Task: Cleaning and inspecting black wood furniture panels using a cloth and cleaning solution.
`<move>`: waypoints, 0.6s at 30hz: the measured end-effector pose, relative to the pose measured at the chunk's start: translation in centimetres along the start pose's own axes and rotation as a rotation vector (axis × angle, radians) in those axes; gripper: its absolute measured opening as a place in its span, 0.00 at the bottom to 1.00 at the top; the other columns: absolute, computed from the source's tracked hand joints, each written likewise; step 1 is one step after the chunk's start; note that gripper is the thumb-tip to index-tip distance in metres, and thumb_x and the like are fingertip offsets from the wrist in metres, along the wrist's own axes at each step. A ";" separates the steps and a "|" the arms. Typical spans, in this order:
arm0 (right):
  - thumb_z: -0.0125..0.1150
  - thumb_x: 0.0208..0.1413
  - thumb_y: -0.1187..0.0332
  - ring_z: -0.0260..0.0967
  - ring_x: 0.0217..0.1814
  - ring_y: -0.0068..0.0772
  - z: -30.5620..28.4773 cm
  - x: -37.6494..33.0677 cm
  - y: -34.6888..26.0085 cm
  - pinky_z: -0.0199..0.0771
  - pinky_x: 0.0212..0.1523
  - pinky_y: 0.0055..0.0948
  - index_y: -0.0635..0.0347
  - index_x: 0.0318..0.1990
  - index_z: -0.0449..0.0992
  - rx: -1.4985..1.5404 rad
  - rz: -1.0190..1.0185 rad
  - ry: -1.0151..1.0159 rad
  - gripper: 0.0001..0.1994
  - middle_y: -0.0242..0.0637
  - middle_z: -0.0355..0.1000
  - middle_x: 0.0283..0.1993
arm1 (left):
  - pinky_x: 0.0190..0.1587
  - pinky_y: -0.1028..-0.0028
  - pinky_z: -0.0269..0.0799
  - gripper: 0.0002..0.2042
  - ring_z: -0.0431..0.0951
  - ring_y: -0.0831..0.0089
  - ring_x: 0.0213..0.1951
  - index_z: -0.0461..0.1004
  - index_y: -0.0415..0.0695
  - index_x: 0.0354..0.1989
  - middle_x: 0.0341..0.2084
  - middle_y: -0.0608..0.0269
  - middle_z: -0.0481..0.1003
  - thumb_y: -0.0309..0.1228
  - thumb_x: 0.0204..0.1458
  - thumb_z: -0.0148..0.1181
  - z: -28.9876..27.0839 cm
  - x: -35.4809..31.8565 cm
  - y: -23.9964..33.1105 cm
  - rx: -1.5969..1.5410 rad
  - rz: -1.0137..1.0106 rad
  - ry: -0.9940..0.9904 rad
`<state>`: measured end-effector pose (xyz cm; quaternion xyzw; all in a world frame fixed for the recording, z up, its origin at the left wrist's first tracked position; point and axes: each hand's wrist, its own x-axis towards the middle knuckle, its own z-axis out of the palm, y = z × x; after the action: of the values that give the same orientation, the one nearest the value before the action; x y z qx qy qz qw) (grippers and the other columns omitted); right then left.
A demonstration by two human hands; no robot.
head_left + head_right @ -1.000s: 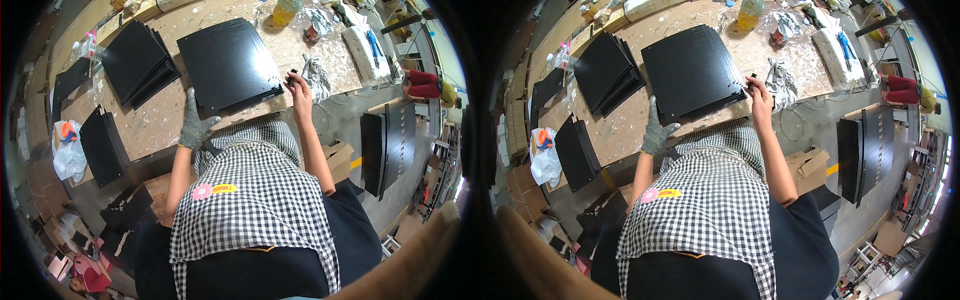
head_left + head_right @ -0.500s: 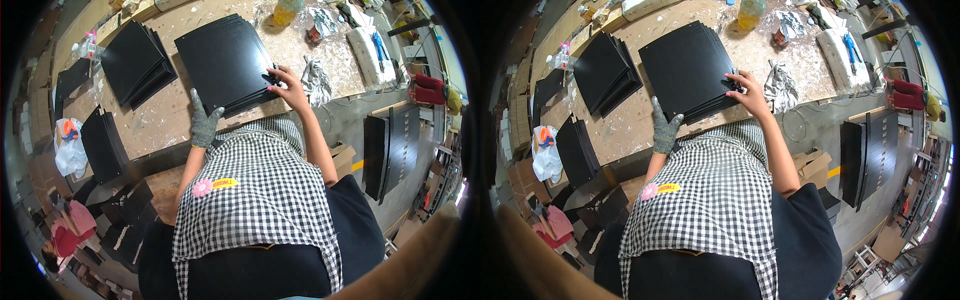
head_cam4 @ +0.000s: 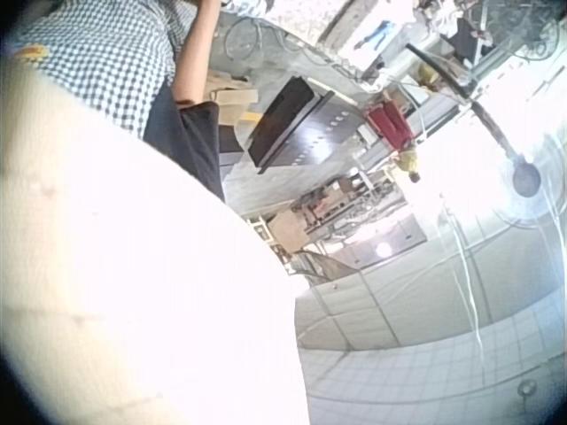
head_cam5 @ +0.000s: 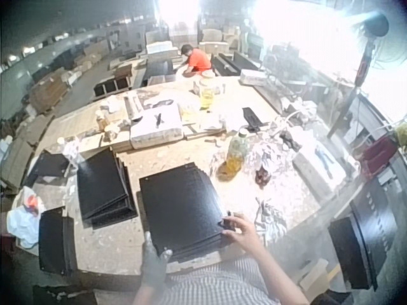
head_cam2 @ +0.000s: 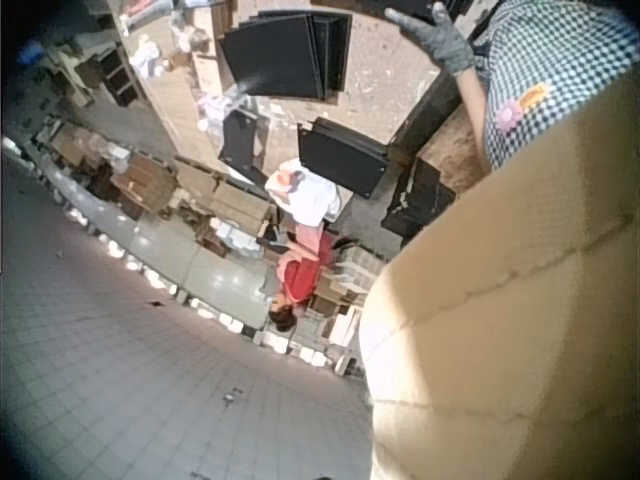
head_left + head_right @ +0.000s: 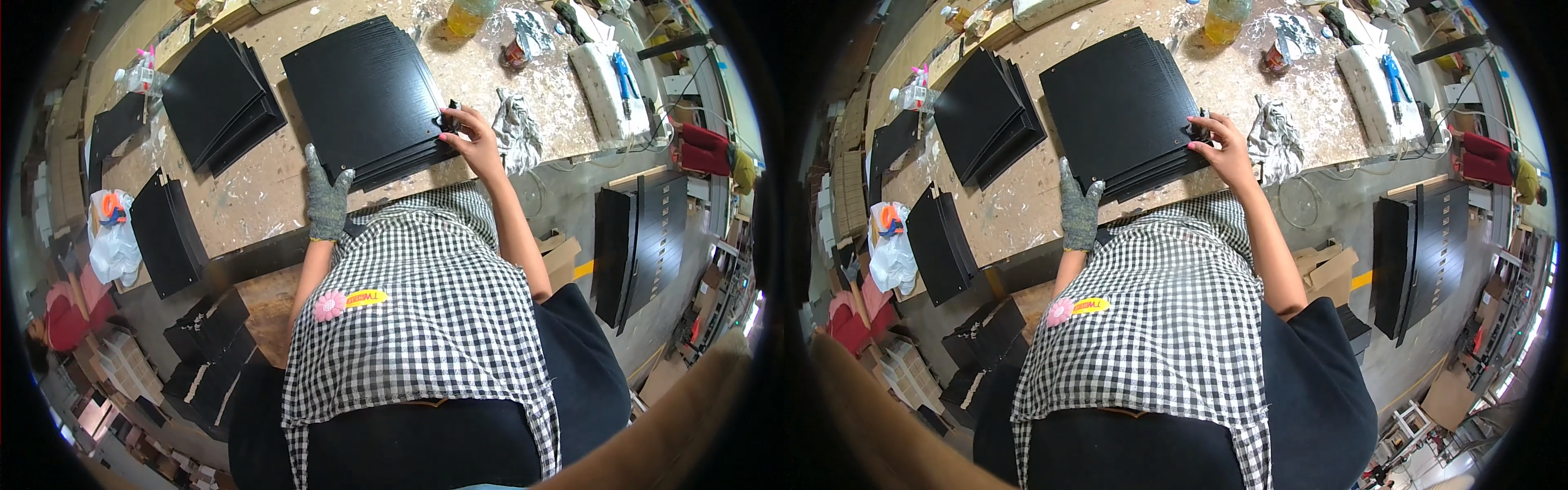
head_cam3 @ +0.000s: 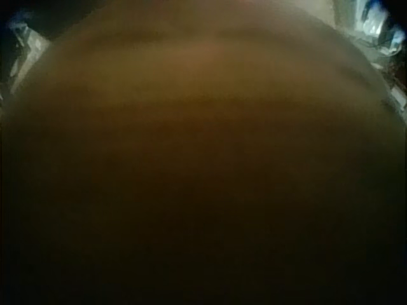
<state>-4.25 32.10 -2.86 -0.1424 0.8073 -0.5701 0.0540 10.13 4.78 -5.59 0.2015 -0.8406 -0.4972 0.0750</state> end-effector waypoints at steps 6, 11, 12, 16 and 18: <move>0.76 0.44 0.73 0.68 0.58 0.30 -1.2 -0.8 2.2 0.69 0.55 0.28 0.47 0.57 0.79 0.093 0.042 -0.017 0.28 0.39 0.66 0.63 | 0.73 0.66 0.47 0.46 0.50 0.57 0.73 0.41 0.37 0.74 0.73 0.45 0.48 0.32 0.54 0.67 -0.1 -0.7 1.2 -0.056 -0.057 -0.039; 0.76 0.45 0.72 0.68 0.58 0.33 -0.5 -0.5 1.9 0.70 0.55 0.27 0.48 0.57 0.79 0.048 0.027 -0.039 0.28 0.40 0.66 0.62 | 0.73 0.66 0.48 0.46 0.52 0.56 0.73 0.42 0.36 0.74 0.73 0.44 0.50 0.31 0.54 0.68 0.2 -0.4 0.8 -0.050 -0.064 0.000; 0.76 0.45 0.72 0.68 0.58 0.33 -0.4 -0.5 1.8 0.70 0.55 0.27 0.48 0.57 0.79 0.049 0.026 -0.040 0.28 0.40 0.66 0.62 | 0.73 0.66 0.48 0.45 0.52 0.56 0.72 0.43 0.36 0.74 0.72 0.44 0.50 0.31 0.54 0.68 0.2 -0.3 0.7 -0.011 -0.073 0.007; 0.76 0.45 0.72 0.69 0.57 0.32 -0.2 -0.5 2.3 0.71 0.53 0.27 0.48 0.57 0.79 0.034 -0.002 -0.004 0.27 0.40 0.66 0.61 | 0.74 0.65 0.46 0.45 0.51 0.56 0.73 0.40 0.35 0.74 0.73 0.43 0.48 0.29 0.54 0.66 0.2 -0.1 2.1 0.001 -0.137 -0.017; 0.76 0.45 0.73 0.69 0.57 0.32 -0.2 -0.6 2.1 0.72 0.53 0.27 0.48 0.57 0.79 0.046 -0.016 -0.010 0.27 0.39 0.66 0.61 | 0.73 0.66 0.48 0.46 0.52 0.56 0.73 0.39 0.35 0.74 0.73 0.43 0.49 0.28 0.53 0.66 0.3 -0.2 1.1 -0.011 -0.109 -0.005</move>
<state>-4.10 33.08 -4.79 -0.1502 0.7927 -0.5881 0.0566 9.92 5.57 -4.78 0.2455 -0.8258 -0.5056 0.0466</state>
